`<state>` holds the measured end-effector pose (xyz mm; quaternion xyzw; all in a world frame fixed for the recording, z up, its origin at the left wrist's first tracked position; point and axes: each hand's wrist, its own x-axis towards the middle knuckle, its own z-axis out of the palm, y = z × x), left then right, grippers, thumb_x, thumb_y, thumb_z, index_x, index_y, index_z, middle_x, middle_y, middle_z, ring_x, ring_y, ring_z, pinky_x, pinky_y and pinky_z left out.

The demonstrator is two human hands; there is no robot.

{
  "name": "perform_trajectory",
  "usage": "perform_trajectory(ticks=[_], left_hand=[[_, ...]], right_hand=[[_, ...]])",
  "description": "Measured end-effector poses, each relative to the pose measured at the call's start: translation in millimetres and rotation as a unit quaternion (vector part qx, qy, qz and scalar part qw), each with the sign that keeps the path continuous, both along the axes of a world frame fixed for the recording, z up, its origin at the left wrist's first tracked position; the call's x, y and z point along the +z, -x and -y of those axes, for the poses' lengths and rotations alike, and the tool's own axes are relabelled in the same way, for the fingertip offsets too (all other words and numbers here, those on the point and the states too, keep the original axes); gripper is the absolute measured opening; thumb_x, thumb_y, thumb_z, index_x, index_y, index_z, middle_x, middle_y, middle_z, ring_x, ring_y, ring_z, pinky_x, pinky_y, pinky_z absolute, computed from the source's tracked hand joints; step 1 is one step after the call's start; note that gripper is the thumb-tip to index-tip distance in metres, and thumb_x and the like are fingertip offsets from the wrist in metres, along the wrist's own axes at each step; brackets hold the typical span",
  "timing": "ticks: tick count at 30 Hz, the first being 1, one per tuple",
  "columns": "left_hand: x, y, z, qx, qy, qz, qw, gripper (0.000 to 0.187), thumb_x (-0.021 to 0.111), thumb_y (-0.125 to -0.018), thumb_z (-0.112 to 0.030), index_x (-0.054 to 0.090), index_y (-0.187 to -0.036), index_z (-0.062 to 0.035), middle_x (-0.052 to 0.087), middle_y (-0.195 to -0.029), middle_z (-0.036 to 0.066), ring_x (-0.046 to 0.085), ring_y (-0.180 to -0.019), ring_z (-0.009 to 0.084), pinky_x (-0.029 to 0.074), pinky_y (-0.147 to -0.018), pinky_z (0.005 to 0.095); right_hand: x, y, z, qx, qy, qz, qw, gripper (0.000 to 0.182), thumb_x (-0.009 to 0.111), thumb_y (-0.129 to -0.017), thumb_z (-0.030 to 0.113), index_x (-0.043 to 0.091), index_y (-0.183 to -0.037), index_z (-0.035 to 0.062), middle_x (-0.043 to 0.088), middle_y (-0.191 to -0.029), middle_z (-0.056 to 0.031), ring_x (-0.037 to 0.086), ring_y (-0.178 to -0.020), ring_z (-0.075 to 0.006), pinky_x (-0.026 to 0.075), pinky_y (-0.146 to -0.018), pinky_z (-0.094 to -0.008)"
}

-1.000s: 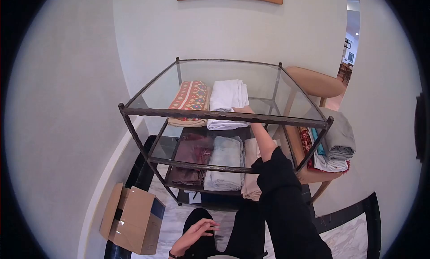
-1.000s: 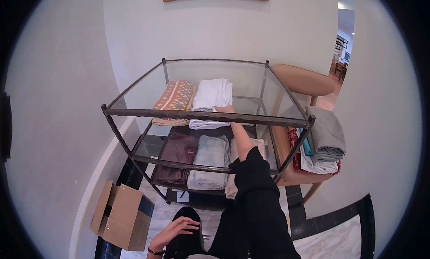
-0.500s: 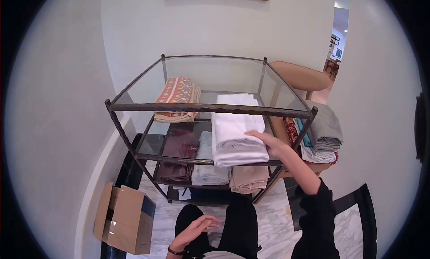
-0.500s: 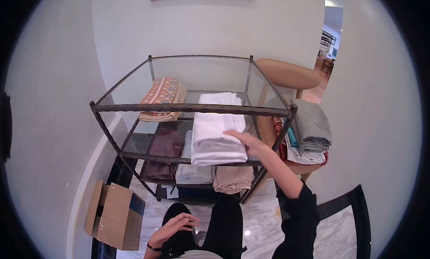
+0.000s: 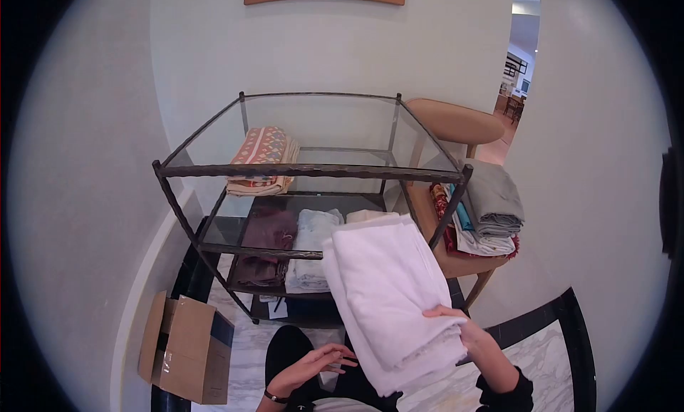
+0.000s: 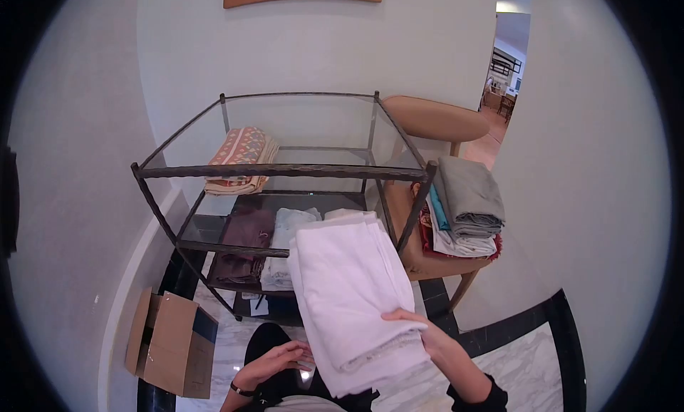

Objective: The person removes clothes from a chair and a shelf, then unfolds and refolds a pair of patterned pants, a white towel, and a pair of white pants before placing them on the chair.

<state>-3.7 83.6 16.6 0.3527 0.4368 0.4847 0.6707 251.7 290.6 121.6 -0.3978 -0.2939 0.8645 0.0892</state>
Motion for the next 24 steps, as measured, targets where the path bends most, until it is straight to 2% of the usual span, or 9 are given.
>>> perform_trajectory(ticks=[1, 2, 5, 7, 10, 13, 15, 18, 24], left_hand=[[1, -2, 0, 0.002, 0.003, 0.006, 1.000, 0.039, 0.041, -0.105, -0.029, 0.047, -0.131, -0.0006, 0.055, -0.131, 0.013, 0.056, -0.122, 0.0229, 0.046, -0.100, 0.0366], [2, -5, 0, 0.002, 0.006, 0.012, 1.000, 0.038, 0.042, -0.105, -0.027, 0.047, -0.131, 0.0009, 0.056, -0.128, 0.014, 0.056, -0.121, 0.0229, 0.047, -0.100, 0.0360], [3, -10, -2, -0.003, 0.004, 0.014, 1.000, 0.037, 0.042, -0.105, -0.024, 0.046, -0.131, 0.0021, 0.056, -0.128, 0.015, 0.056, -0.121, 0.0241, 0.047, -0.100, 0.0362], [2, -12, -3, -0.012, -0.006, 0.011, 1.000, 0.036, 0.042, -0.105, -0.024, 0.047, -0.130, 0.0014, 0.055, -0.130, 0.016, 0.056, -0.122, 0.0257, 0.046, -0.101, 0.0372], [-4, -13, -6, -0.033, -0.025, 0.006, 0.999, 0.035, 0.041, -0.105, -0.024, 0.047, -0.130, -0.0004, 0.054, -0.134, 0.018, 0.055, -0.123, 0.0284, 0.046, -0.101, 0.0388], [-5, -13, -7, -0.049, -0.040, 0.000, 0.998, 0.035, 0.041, -0.105, -0.025, 0.047, -0.131, -0.0022, 0.053, -0.136, 0.019, 0.054, -0.124, 0.0303, 0.046, -0.101, 0.0396], [-4, -13, -6, -0.050, -0.050, 0.000, 0.997, 0.034, 0.040, -0.105, -0.025, 0.048, -0.130, -0.0031, 0.053, -0.135, 0.019, 0.055, -0.124, 0.0305, 0.046, -0.101, 0.0396], [-2, -13, -5, -0.063, -0.053, -0.009, 0.997, 0.036, 0.039, -0.105, -0.032, 0.048, -0.128, -0.0050, 0.053, -0.135, 0.015, 0.054, -0.123, 0.0246, 0.044, -0.100, 0.0377], [-7, -16, 0, -0.063, -0.044, -0.008, 0.997, 0.036, 0.039, -0.105, -0.031, 0.048, -0.128, -0.0050, 0.053, -0.134, 0.014, 0.054, -0.123, 0.0244, 0.044, -0.100, 0.0377]], right_hand=[[1, -8, 6, -0.008, 0.001, 0.001, 1.000, 0.050, 0.072, -0.082, 0.019, 0.054, -0.118, -0.0099, 0.068, -0.102, -0.0173, 0.069, -0.088, -0.0220, 0.055, -0.086, -0.0336], [6, -15, 15, -0.052, -0.014, 0.027, 0.998, 0.040, 0.068, -0.079, 0.011, 0.057, -0.109, -0.0133, 0.068, -0.101, -0.0182, 0.069, -0.087, -0.0251, 0.055, -0.083, -0.0355], [4, -56, 27, -0.102, -0.001, 0.009, 0.995, 0.032, 0.063, -0.085, 0.012, 0.060, -0.109, -0.0076, 0.068, -0.099, -0.0158, 0.068, -0.087, -0.0240, 0.054, -0.081, -0.0349], [24, -79, 52, -0.132, -0.170, 0.062, 0.975, 0.027, 0.059, -0.089, 0.014, 0.061, -0.110, -0.0032, 0.068, -0.097, -0.0144, 0.067, -0.087, -0.0230, 0.054, -0.081, -0.0344], [23, -121, 67, -0.172, -0.349, 0.005, 0.921, 0.023, 0.056, -0.091, 0.013, 0.064, -0.106, -0.0021, 0.069, -0.096, -0.0126, 0.067, -0.086, -0.0197, 0.054, -0.079, -0.0319], [21, -158, 72, -0.252, -0.422, -0.083, 0.867, 0.026, 0.055, -0.092, 0.017, 0.066, -0.107, -0.0015, 0.069, -0.098, -0.0116, 0.067, -0.086, -0.0191, 0.054, -0.080, -0.0320], [25, -173, 61, -0.292, -0.437, -0.087, 0.847, 0.027, 0.055, -0.092, 0.018, 0.065, -0.108, -0.0012, 0.069, -0.099, -0.0115, 0.067, -0.087, -0.0192, 0.054, -0.080, -0.0322], [43, -201, 22, -0.345, -0.463, -0.079, 0.812, 0.029, 0.055, -0.092, 0.021, 0.065, -0.110, -0.0007, 0.069, -0.100, -0.0114, 0.067, -0.087, -0.0194, 0.054, -0.081, -0.0326], [96, -217, -133, -0.372, -0.521, -0.108, 0.761, 0.033, 0.055, -0.093, 0.026, 0.064, -0.113, 0.0004, 0.069, -0.103, -0.0111, 0.067, -0.089, -0.0197, 0.054, -0.082, -0.0333]])
